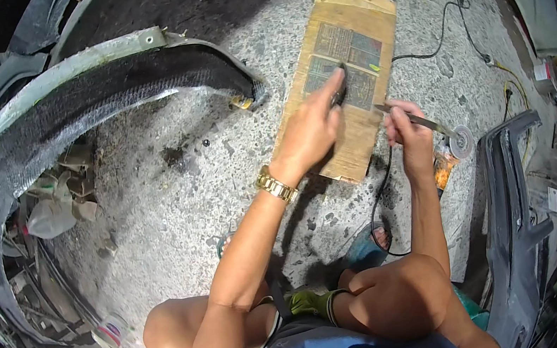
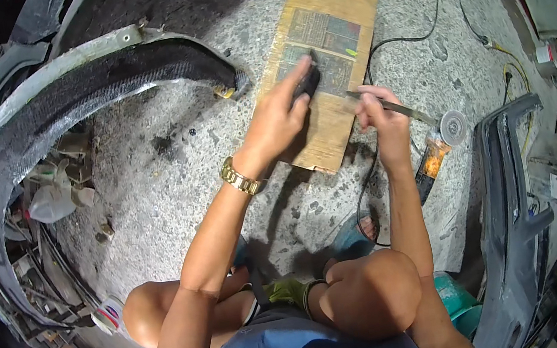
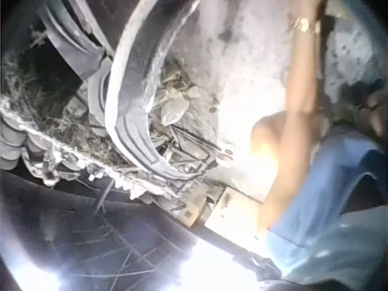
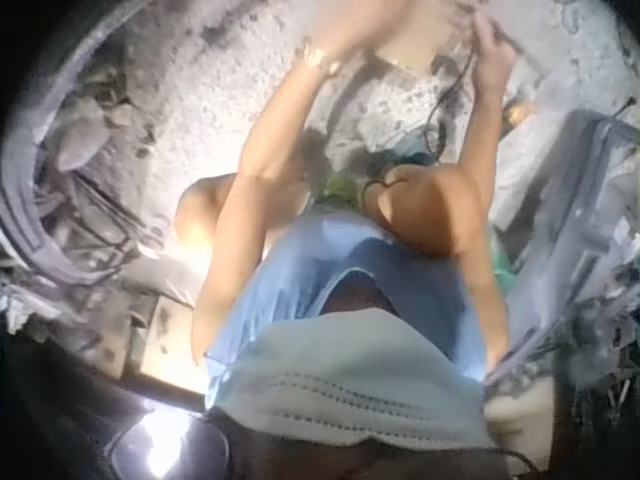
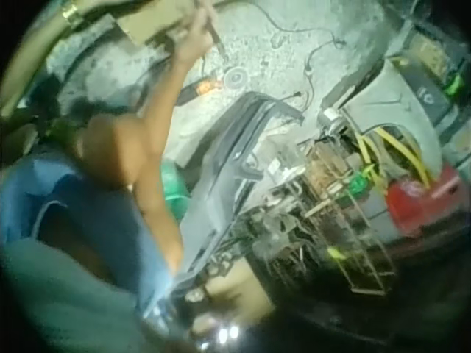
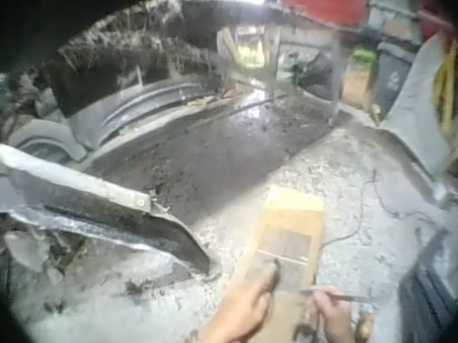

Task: The person is sanding the edge of a carbon fiber car part using an angle grinder and then marking it with a pen.

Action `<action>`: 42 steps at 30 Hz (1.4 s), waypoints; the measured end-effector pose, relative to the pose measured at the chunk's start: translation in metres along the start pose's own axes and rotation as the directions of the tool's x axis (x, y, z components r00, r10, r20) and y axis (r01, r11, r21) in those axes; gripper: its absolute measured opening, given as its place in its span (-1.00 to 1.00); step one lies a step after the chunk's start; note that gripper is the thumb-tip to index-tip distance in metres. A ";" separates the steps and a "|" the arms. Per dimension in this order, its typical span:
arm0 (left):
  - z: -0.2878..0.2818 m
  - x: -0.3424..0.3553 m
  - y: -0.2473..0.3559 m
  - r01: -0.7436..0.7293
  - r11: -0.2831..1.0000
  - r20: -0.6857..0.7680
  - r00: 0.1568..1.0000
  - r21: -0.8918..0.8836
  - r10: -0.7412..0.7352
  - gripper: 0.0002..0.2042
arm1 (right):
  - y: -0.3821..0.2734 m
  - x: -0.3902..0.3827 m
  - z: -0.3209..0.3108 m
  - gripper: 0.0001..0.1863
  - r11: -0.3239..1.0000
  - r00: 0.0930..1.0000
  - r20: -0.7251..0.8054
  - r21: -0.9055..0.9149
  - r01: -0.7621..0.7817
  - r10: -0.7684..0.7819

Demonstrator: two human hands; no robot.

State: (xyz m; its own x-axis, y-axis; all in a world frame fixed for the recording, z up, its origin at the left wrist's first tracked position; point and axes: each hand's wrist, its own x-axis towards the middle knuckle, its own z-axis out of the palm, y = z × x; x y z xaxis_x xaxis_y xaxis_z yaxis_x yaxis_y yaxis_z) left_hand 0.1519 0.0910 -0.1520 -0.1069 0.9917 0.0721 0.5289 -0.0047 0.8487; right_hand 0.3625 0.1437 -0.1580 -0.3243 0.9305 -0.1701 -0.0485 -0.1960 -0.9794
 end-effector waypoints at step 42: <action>0.001 -0.005 0.043 -0.051 0.878 0.256 0.963 0.476 -0.084 -0.19 | 0.046 0.004 -0.054 -0.75 0.998 0.998 -0.055 0.047 0.042 -0.040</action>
State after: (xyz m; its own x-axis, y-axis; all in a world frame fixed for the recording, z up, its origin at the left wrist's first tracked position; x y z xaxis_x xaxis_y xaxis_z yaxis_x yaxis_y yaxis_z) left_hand 0.1758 0.0863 -0.1160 0.0687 0.9883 -0.1359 0.8706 0.0071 0.4919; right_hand 0.4101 0.1554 -0.2096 -0.2692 0.9533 -0.1368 -0.1064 -0.1706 -0.9796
